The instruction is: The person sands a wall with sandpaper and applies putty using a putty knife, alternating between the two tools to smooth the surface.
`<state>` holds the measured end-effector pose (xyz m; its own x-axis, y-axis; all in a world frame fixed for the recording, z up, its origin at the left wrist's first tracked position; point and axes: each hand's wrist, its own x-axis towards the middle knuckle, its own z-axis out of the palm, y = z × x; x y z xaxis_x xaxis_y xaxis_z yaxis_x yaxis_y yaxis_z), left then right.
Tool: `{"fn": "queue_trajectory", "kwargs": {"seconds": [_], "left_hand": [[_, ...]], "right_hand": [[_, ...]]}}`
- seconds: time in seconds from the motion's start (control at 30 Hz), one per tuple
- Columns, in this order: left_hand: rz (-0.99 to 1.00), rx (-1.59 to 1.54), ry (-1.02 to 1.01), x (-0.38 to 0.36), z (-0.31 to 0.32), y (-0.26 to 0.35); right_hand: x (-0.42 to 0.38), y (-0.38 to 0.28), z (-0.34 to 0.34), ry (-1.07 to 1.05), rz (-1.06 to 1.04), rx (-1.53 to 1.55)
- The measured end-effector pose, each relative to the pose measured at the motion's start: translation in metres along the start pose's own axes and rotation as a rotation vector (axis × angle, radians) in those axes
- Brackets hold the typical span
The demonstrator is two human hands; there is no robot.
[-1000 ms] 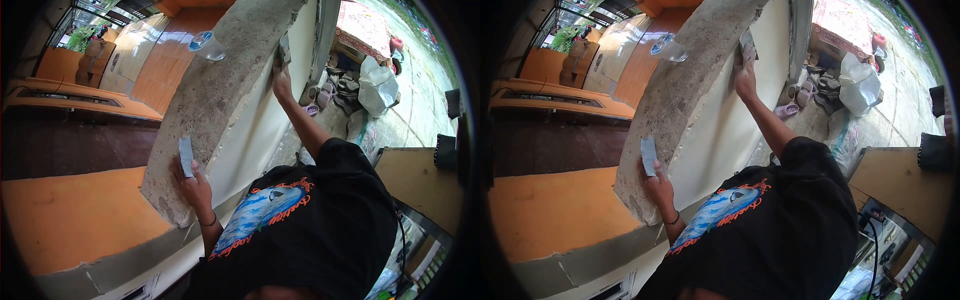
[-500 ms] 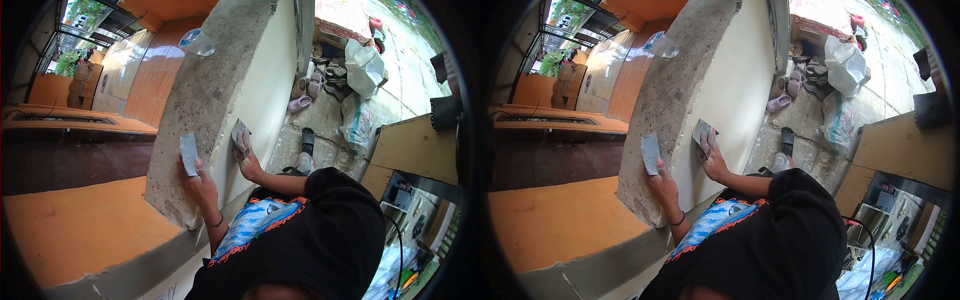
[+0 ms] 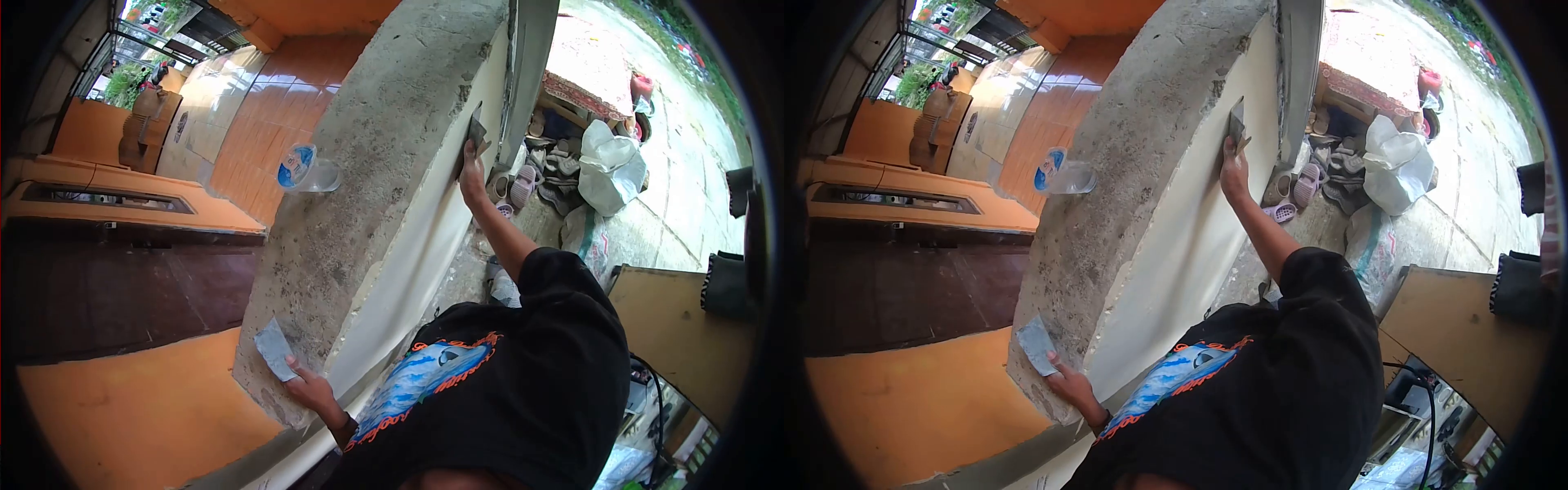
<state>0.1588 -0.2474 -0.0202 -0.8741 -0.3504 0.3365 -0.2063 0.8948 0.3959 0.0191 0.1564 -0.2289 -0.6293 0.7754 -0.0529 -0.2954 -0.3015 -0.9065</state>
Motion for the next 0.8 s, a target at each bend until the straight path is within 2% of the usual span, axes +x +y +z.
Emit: {"fn": "queue_trajectory", "kwargs": {"seconds": [0.07,0.1,0.13,0.17,0.23,0.3,0.4,0.47,0.5,0.53,0.57,0.63,0.7,0.73,0.8], "left_hand": [[0.017,-0.011,0.034,0.001,0.003,-0.001],[0.018,-0.014,0.051,0.0,0.004,0.0],[0.022,-0.017,0.066,0.0,0.004,0.001],[0.015,-0.011,0.069,0.0,0.004,0.001],[0.016,-0.027,0.04,0.001,0.004,0.001],[0.031,-0.01,0.053,-0.001,0.006,0.004],[0.054,0.012,0.063,0.002,0.005,-0.001],[0.054,0.007,0.054,0.0,0.006,-0.004],[0.063,0.017,0.042,0.001,0.005,-0.004],[0.076,0.026,0.034,0.003,0.004,-0.004],[0.075,0.041,0.016,0.003,0.003,-0.005],[0.102,0.019,-0.025,0.005,0.004,-0.012],[0.144,0.031,-0.095,0.004,0.002,-0.016],[0.15,0.024,-0.097,0.004,0.002,-0.019],[0.285,-0.07,-0.188,0.004,0.002,-0.026]], "right_hand": [[0.053,-0.009,-0.013,0.032,0.033,-0.055],[0.08,-0.016,-0.017,0.058,-0.068,-0.088],[0.1,-0.032,-0.017,0.122,0.071,-0.02],[0.126,-0.041,-0.026,0.141,0.078,-0.041],[0.186,-0.047,-0.049,0.173,0.292,0.016],[0.197,-0.059,-0.06,0.128,0.151,-0.196],[0.191,-0.042,-0.061,0.18,0.269,-0.283],[0.168,-0.007,-0.065,0.156,0.19,-0.287],[0.127,-0.019,-0.044,0.204,0.141,-0.3],[0.094,-0.024,-0.038,0.086,0.26,-0.257],[0.068,-0.007,-0.03,0.12,0.15,-0.255],[0.011,0.014,-0.023,0.008,0.138,-0.176],[-0.068,0.0,0.004,-0.019,0.093,-0.283],[-0.099,0.013,0.014,-0.023,0.036,-0.341],[-0.164,0.021,0.032,-0.112,0.019,-0.269]]}}
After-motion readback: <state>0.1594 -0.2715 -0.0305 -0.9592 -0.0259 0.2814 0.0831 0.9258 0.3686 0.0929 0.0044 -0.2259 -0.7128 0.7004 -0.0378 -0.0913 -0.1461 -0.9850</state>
